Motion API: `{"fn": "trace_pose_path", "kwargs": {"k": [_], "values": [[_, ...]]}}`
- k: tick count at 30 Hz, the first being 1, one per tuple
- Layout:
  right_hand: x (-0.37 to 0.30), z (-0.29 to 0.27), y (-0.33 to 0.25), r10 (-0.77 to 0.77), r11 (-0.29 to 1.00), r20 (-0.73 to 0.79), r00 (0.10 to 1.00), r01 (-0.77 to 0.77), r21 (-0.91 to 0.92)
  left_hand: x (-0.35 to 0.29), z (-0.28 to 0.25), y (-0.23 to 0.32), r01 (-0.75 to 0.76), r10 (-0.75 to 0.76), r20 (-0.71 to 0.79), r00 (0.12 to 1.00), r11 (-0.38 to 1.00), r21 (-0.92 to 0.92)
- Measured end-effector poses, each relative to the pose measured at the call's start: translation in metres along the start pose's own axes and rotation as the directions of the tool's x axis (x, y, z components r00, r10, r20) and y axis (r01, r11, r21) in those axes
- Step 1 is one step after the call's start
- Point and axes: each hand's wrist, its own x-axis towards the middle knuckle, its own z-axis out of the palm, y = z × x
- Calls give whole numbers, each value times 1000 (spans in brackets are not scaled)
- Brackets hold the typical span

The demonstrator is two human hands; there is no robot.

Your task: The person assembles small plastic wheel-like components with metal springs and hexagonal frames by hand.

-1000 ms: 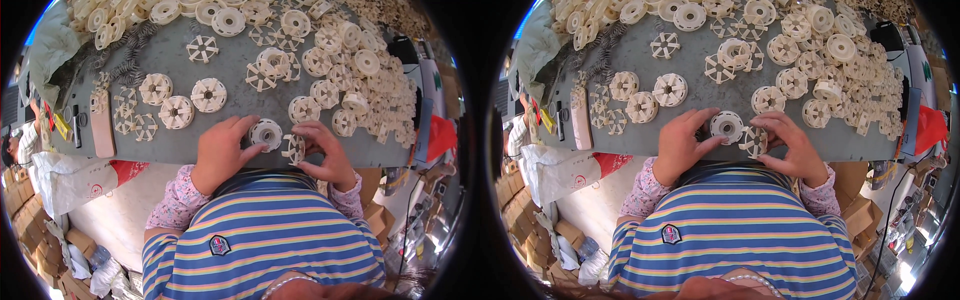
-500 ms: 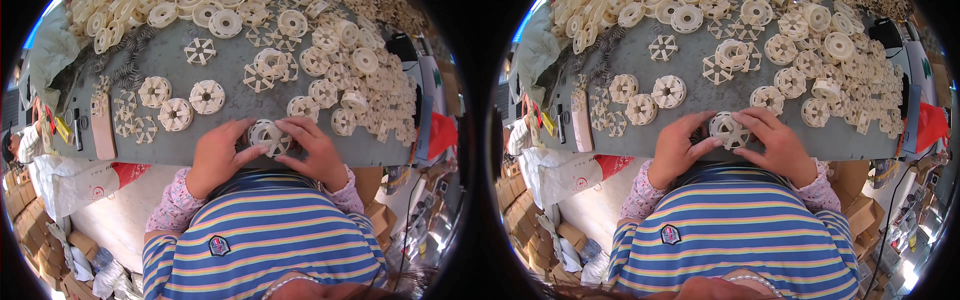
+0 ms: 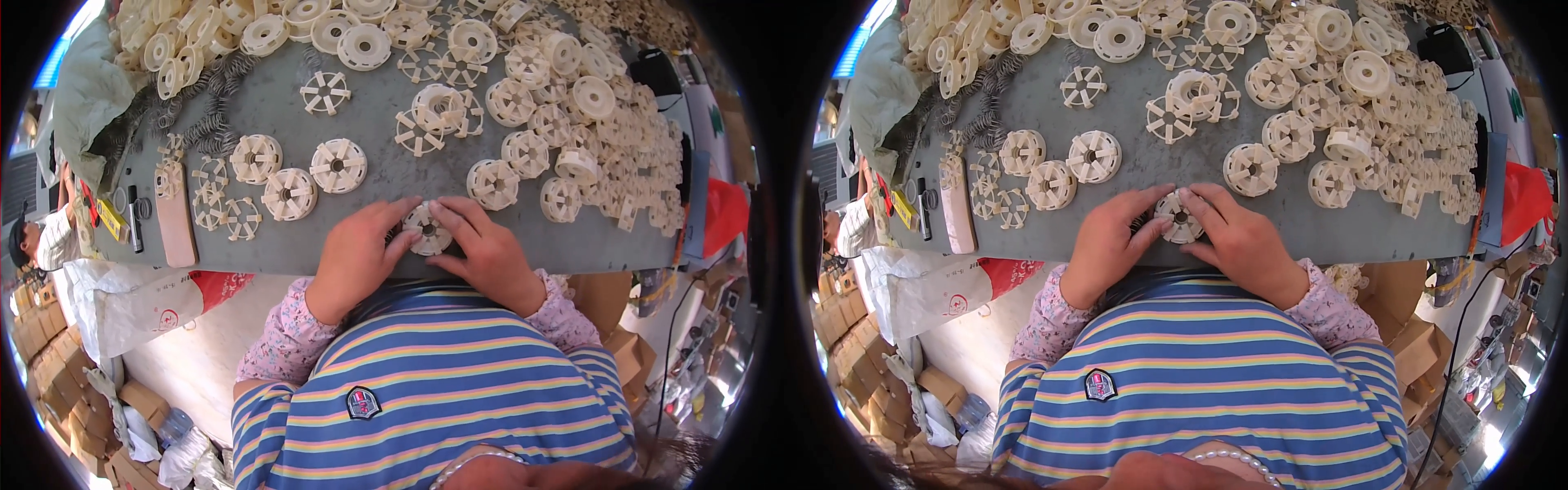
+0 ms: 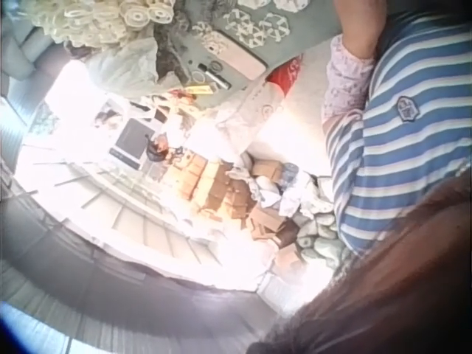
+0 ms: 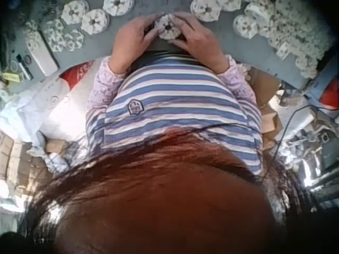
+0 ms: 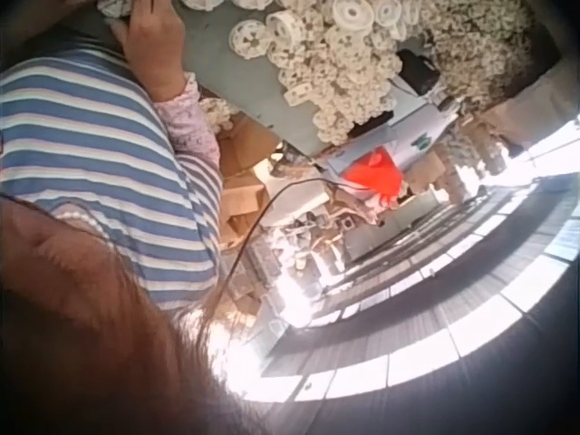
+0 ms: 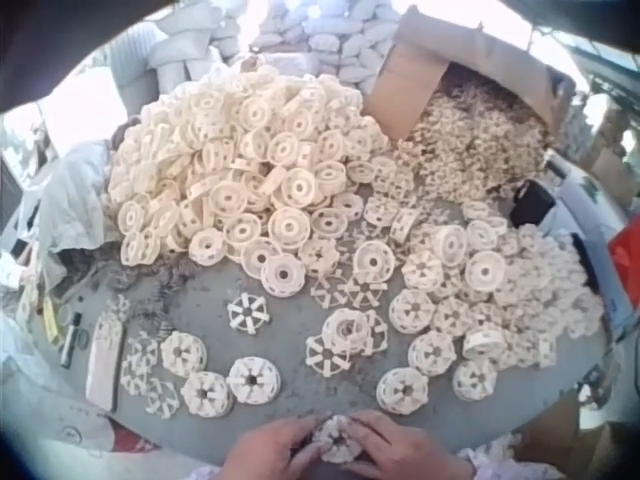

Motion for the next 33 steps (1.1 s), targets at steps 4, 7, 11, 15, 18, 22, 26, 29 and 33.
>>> {"fn": "trace_pose_path", "kwargs": {"k": [4, 7, 11, 15, 18, 22, 26, 29, 33], "values": [[-4, -3, 3, 83, 996, 73, 994, -86, 36, 3, -3, 0, 1, -2, -10, 1000, 994, -105], [-7, -45, 9, 2, 996, -190, 982, 15, 89, 6, -3, -4, 21, -36, -79, 996, 984, -175], [-16, -121, 56, 381, 878, -510, 771, -475, -62, 26, 4, 10, -30, 37, -278, 960, 999, 29], [12, -137, 84, 14, 840, -592, 806, -331, -430, 65, 7, 26, 42, 74, -339, 938, 946, 323], [48, -105, 63, 71, 974, -266, 961, -124, -191, 80, 7, 11, 61, 101, -332, 938, 894, 444], [87, -76, 68, -29, 983, -52, 998, 19, -180, 71, -28, 25, 133, 28, -349, 937, 894, 428], [97, -71, 84, -20, 970, -25, 999, 13, -244, 80, -36, 26, 155, 77, -545, 835, 917, 367], [91, -77, 73, 36, 994, -84, 996, -44, -97, 95, -12, 41, 72, 16, -221, 975, 920, 386], [71, -85, 59, 43, 995, -187, 981, -59, -82, 117, 15, 21, 57, 46, -256, 965, 923, 381]]}}
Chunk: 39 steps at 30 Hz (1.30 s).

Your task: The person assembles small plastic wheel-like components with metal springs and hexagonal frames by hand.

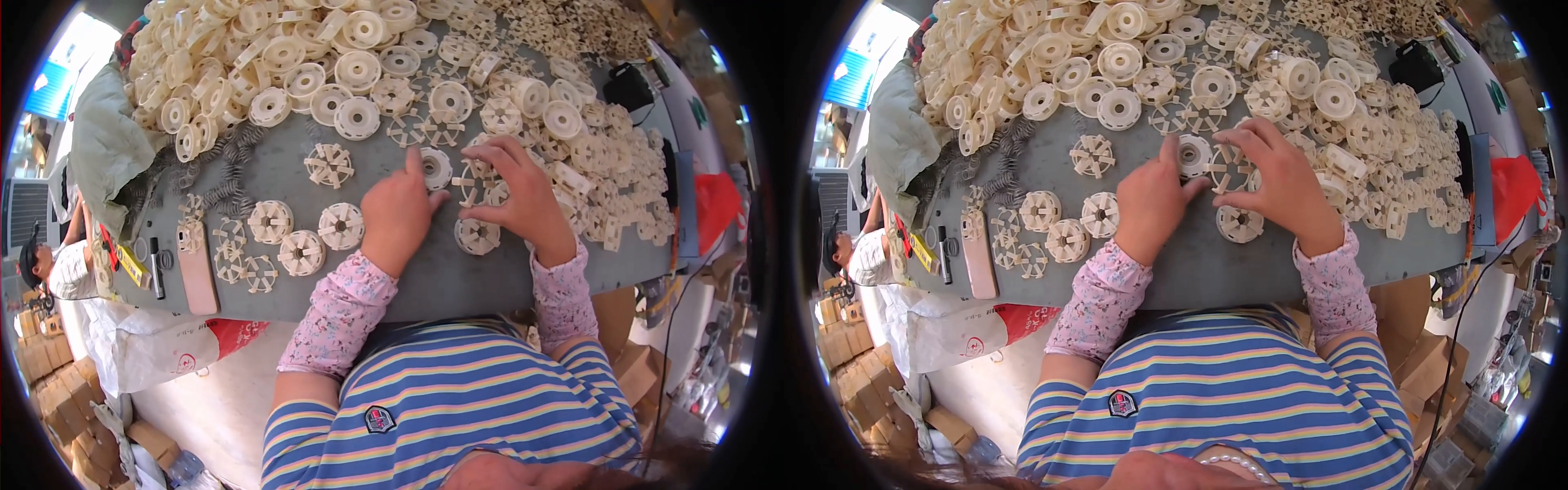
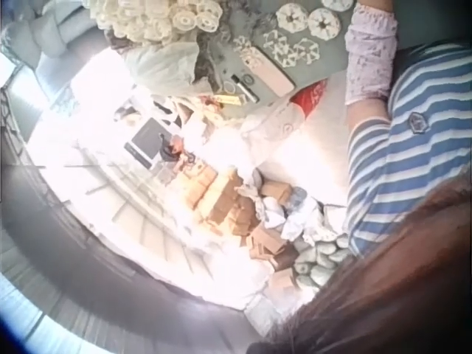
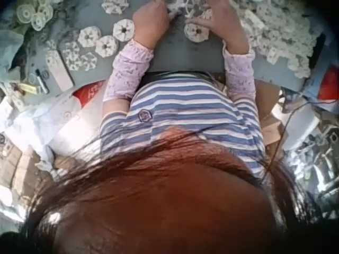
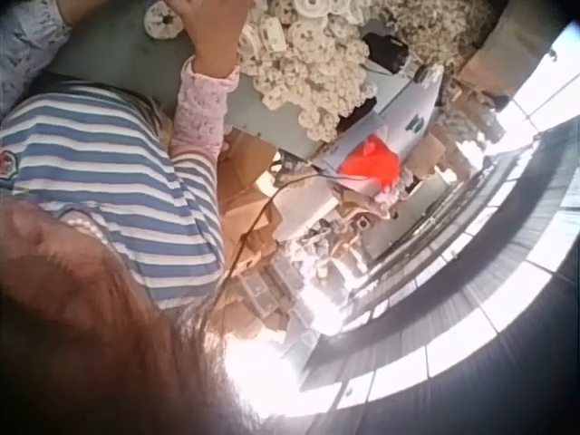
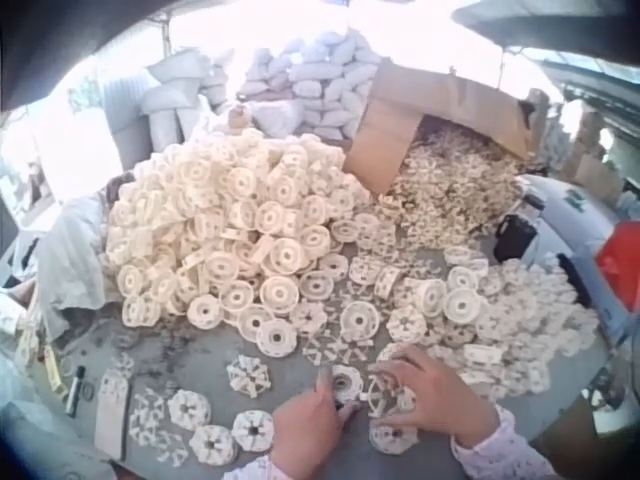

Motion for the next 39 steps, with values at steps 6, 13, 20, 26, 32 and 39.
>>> {"fn": "trace_pose_path", "kwargs": {"k": [6, 13, 20, 26, 32, 39], "values": [[-56, -11, -28, 18, 978, 103, 995, -39, 207, -57, -22, -13, -2, 1, 106, 994, 1000, 10], [-16, -13, -25, 262, 959, 240, 935, -279, 41, -97, -13, -19, -217, 225, 91, 970, 973, -81], [110, 43, -88, -57, 882, 296, 954, -91, 462, -93, 6, -29, -295, 295, -14, 955, 949, -114], [129, 119, -45, -98, 991, 410, 907, 126, -43, -92, 15, -34, -373, 360, -111, 926, 916, -146], [113, 84, -43, -134, 987, 455, 881, 77, 143, -90, 7, -35, -350, 343, -70, 937, 925, -145], [99, 125, -48, -161, 986, 200, 967, 164, 4, -89, 12, -34, -336, 330, -63, 942, 928, -162]]}}
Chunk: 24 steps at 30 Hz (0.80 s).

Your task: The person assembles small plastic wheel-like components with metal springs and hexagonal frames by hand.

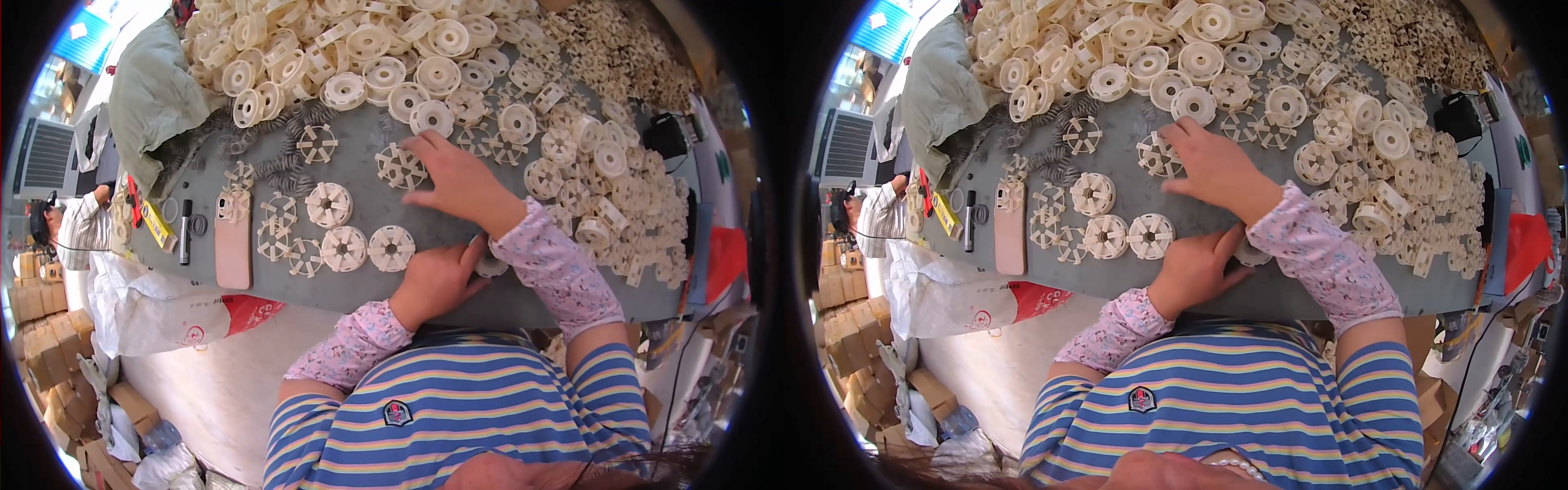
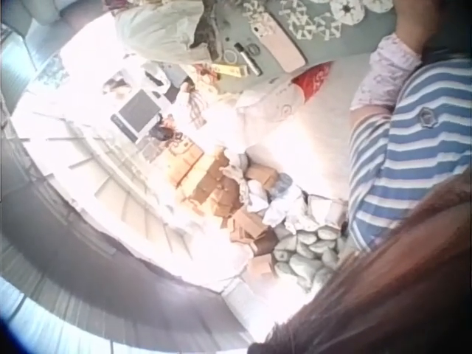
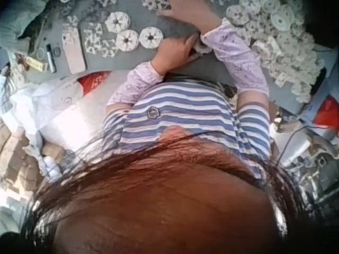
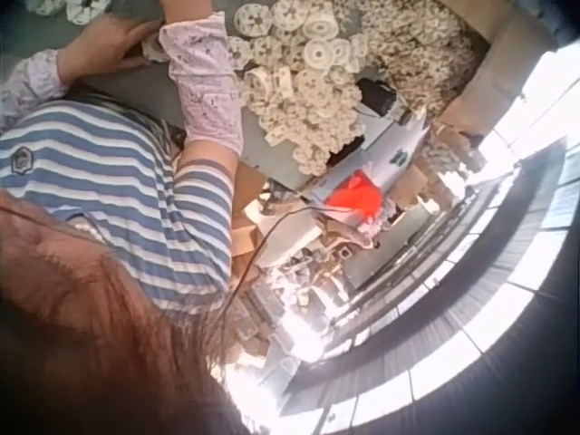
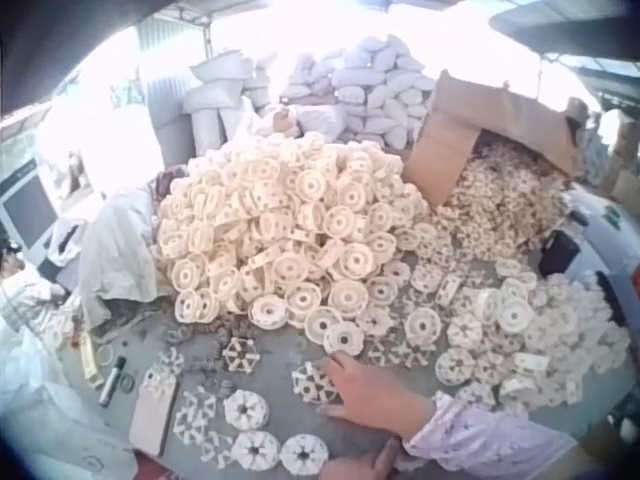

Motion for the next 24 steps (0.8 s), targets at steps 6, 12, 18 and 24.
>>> {"fn": "trace_pose_path", "kwargs": {"k": [6, 12, 18, 24], "values": [[-18, -43, 2, 86, 977, 12, 996, -86, 196, -5, -9, 9, 8, -7, 23, 1000, 999, -32], [-106, -90, 21, 342, 749, 2, 940, -274, 604, -10, -28, 19, 141, -115, 169, 979, 979, -150], [-186, -89, 16, 414, 686, 28, 910, -332, 648, -5, -25, 20, 259, -245, 102, 964, 954, -154], [-206, -87, -5, 318, 865, -19, 948, -282, 415, -10, -22, 20, 227, -206, 123, 971, 955, -192]]}}
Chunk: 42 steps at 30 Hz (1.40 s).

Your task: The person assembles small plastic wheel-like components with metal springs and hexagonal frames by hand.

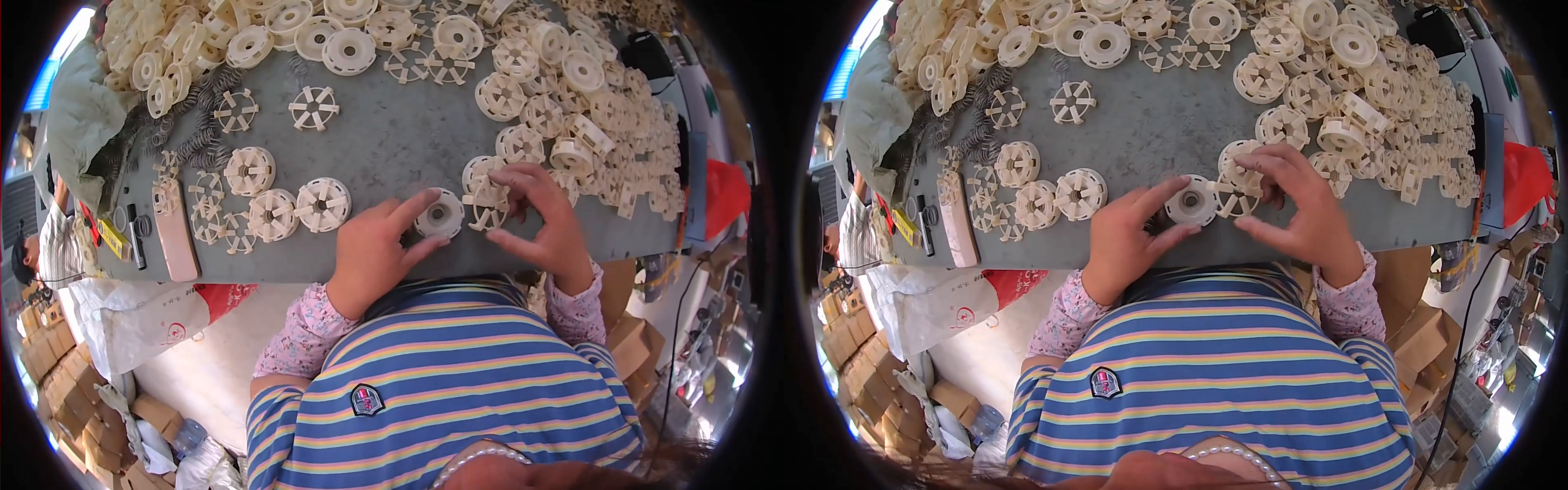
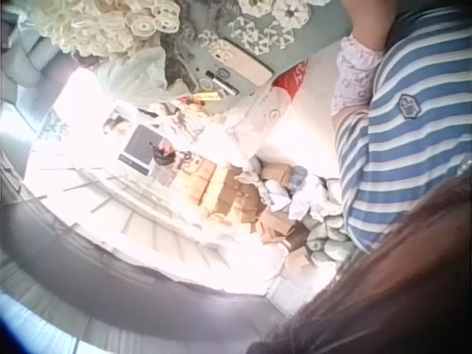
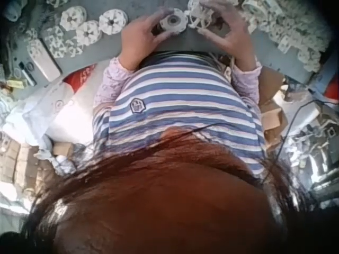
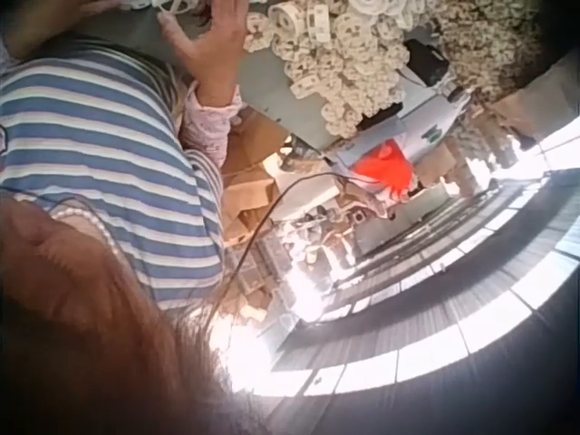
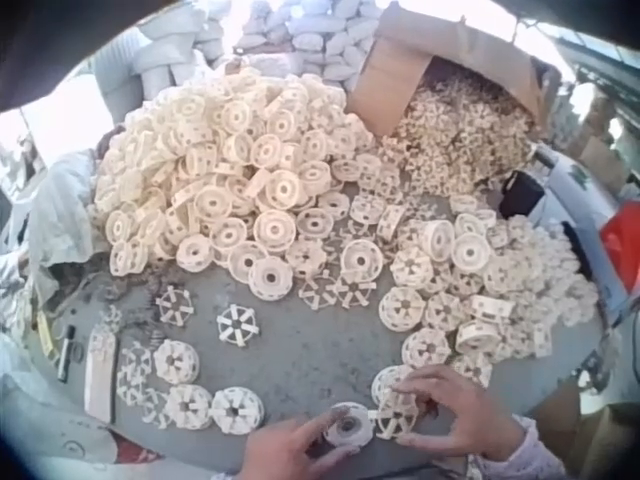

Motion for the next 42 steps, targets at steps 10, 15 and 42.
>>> {"fn": "trace_pose_path", "kwargs": {"k": [10, 15, 42], "values": [[-2, 18, -12, 11, 1000, 9, 1000, -11, -14, -4, -5, 5, -10, 10, -5, 1000, 1000, -5], [-6, 18, -8, 15, 999, -22, 1000, -15, -28, -3, -5, 3, -17, 17, -19, 1000, 1000, -26], [-3, 55, -11, -45, 963, 12, 999, 46, -266, -1, -1, 3, 116, -118, -8, 993, 985, -131]]}}
